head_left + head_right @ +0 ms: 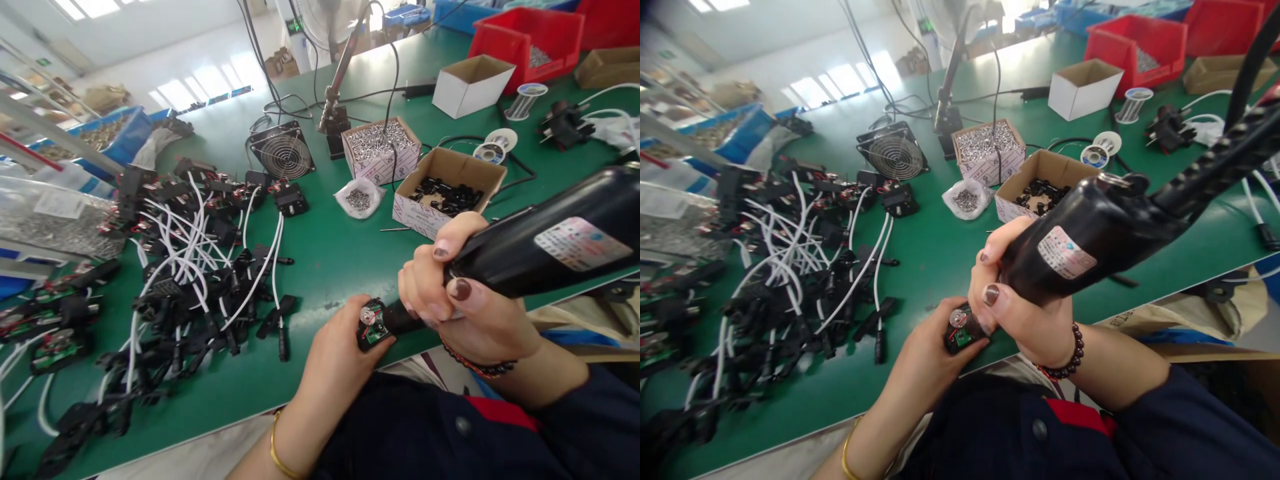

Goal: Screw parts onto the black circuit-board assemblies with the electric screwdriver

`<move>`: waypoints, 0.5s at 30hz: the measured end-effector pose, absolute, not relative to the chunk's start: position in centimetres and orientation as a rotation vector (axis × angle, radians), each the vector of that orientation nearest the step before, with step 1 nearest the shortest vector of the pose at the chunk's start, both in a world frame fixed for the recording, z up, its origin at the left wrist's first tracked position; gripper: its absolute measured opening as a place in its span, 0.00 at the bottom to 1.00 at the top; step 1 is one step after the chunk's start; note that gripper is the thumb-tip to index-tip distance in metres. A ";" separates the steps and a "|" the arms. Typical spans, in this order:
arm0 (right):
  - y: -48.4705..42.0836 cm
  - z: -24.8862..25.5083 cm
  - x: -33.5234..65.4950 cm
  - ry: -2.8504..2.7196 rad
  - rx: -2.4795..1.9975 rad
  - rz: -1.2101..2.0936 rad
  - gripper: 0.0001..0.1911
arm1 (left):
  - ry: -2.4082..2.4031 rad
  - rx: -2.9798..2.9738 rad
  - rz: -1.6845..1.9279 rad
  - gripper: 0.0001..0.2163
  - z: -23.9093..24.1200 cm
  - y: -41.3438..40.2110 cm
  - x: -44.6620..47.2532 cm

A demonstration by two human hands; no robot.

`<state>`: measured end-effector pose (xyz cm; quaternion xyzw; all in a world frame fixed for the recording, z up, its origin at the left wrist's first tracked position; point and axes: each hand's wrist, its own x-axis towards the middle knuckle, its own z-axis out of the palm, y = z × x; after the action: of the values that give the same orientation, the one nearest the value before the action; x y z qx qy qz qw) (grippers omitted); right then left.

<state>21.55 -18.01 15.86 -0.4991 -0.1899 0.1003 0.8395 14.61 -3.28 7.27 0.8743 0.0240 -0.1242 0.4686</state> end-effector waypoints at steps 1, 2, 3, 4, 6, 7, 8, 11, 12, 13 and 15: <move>-18.0 15.8 21.6 -0.404 -1.056 0.208 0.12 | 0.062 2.149 -0.307 0.22 7.3 -3.3 14.6; -17.9 15.8 21.6 -0.406 -1.057 0.203 0.12 | 0.062 2.155 -0.309 0.22 7.3 -3.3 14.6; -17.9 15.8 21.6 -0.407 -1.059 0.201 0.13 | 0.061 2.161 -0.310 0.23 7.2 -3.3 14.6; -17.9 15.7 21.7 -0.408 -1.059 0.199 0.13 | 0.060 2.166 -0.311 0.23 7.2 -3.3 14.5; -17.9 15.7 21.7 -0.415 -1.056 0.205 0.13 | 0.056 2.170 -0.311 0.23 7.2 -3.3 14.5; -17.9 15.8 21.8 -0.415 -1.056 0.213 0.13 | 0.053 2.171 -0.311 0.22 7.1 -3.3 14.6; -17.9 15.8 21.8 -0.415 -1.058 0.228 0.12 | 0.048 2.170 -0.313 0.22 7.1 -3.3 14.6; -18.0 15.9 21.7 -0.413 -1.066 0.267 0.13 | 0.041 2.170 -0.325 0.21 7.0 -3.2 14.6; -18.0 15.9 21.7 -0.419 -1.067 0.273 0.13 | 0.044 2.168 -0.331 0.21 6.9 -3.2 14.6; -18.0 15.9 21.6 -0.427 -1.066 0.273 0.13 | 0.047 2.166 -0.336 0.21 6.9 -3.2 14.5; -18.0 15.9 21.5 -0.429 -1.064 0.270 0.13 | 0.052 2.159 -0.337 0.22 6.9 -3.2 14.5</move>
<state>21.54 -17.98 15.89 -0.5019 -0.2025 0.1271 0.8312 14.45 -3.20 6.93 0.8771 0.0212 -0.1370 0.4598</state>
